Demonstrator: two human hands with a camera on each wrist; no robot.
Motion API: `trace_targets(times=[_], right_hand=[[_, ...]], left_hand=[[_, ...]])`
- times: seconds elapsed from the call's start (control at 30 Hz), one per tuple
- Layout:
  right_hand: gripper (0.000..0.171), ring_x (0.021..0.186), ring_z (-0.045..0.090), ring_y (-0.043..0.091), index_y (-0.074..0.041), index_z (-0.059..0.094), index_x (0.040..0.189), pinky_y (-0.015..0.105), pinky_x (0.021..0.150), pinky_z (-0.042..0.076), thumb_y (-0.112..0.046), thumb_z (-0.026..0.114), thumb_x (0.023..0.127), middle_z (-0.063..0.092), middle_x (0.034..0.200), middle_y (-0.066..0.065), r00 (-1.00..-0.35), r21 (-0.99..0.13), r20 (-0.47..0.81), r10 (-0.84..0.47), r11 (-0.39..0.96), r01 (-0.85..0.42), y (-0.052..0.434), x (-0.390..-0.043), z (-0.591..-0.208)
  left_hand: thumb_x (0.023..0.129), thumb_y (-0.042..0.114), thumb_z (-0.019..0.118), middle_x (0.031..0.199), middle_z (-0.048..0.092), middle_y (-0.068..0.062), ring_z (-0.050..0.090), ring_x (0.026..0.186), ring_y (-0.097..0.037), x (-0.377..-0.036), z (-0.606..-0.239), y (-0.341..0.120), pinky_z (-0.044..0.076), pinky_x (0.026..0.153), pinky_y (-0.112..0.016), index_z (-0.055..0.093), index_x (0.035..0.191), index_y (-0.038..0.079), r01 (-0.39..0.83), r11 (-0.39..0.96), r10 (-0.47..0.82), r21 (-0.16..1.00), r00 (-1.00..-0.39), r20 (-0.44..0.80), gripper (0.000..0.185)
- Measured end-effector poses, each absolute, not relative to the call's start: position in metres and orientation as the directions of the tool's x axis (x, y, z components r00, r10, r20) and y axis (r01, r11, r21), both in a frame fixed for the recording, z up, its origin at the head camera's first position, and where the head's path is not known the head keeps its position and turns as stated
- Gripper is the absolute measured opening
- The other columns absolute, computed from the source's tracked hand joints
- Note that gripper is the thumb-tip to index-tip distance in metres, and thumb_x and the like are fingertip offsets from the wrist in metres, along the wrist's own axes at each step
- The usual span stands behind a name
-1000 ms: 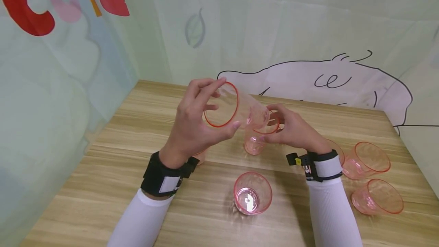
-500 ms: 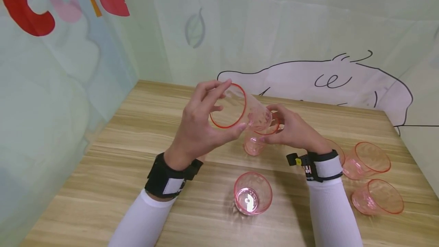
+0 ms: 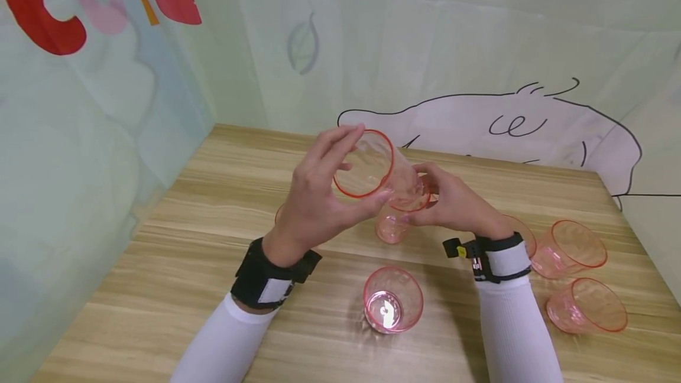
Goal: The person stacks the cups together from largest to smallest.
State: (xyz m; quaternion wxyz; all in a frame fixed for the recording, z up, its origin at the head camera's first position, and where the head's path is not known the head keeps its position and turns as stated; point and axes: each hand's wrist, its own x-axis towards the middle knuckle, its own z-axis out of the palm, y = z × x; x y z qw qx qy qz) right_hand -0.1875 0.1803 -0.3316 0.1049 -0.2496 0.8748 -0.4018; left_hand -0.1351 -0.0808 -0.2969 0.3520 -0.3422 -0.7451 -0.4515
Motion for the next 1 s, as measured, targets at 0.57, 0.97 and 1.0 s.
trace_targets(times=[0.57,0.97,1.0], right_hand=[[0.082,0.104,0.062,0.02,-0.012,0.05,0.136,0.036,0.083,0.056,-0.031,0.094,0.069,0.066,0.114,0.004,-0.846,-0.753,0.069,-0.529,0.529,-0.392,0.177,-0.184,-0.332],[0.086,0.109,0.061,0.02,-0.018,0.048,0.142,0.038,0.082,0.056,-0.026,0.093,0.07,0.066,0.121,0.002,-0.832,-0.727,0.068,-0.551,0.543,-0.42,0.174,-0.18,-0.331],[0.088,0.11,0.061,0.02,-0.018,0.047,0.144,0.038,0.082,0.056,-0.026,0.093,0.07,0.065,0.123,0.003,-0.826,-0.726,0.074,-0.559,0.537,-0.429,0.173,-0.18,-0.331]], left_hand=[[0.073,0.028,0.09,0.139,0.056,-0.018,0.056,0.121,-0.022,-0.135,-0.297,-0.066,0.052,0.084,-0.031,0.052,0.141,-0.004,0.827,0.406,0.271,0.388,-0.514,0.814,0.085],[0.073,0.028,0.091,0.139,0.056,-0.018,0.053,0.13,-0.023,-0.135,-0.299,-0.066,0.046,0.103,-0.034,0.056,0.137,-0.003,0.827,0.399,0.291,0.396,-0.524,0.8,0.079],[0.073,0.029,0.091,0.139,0.057,-0.017,0.052,0.131,-0.023,-0.135,-0.299,-0.065,0.044,0.105,-0.034,0.057,0.137,-0.003,0.827,0.398,0.292,0.397,-0.524,0.8,0.079]])
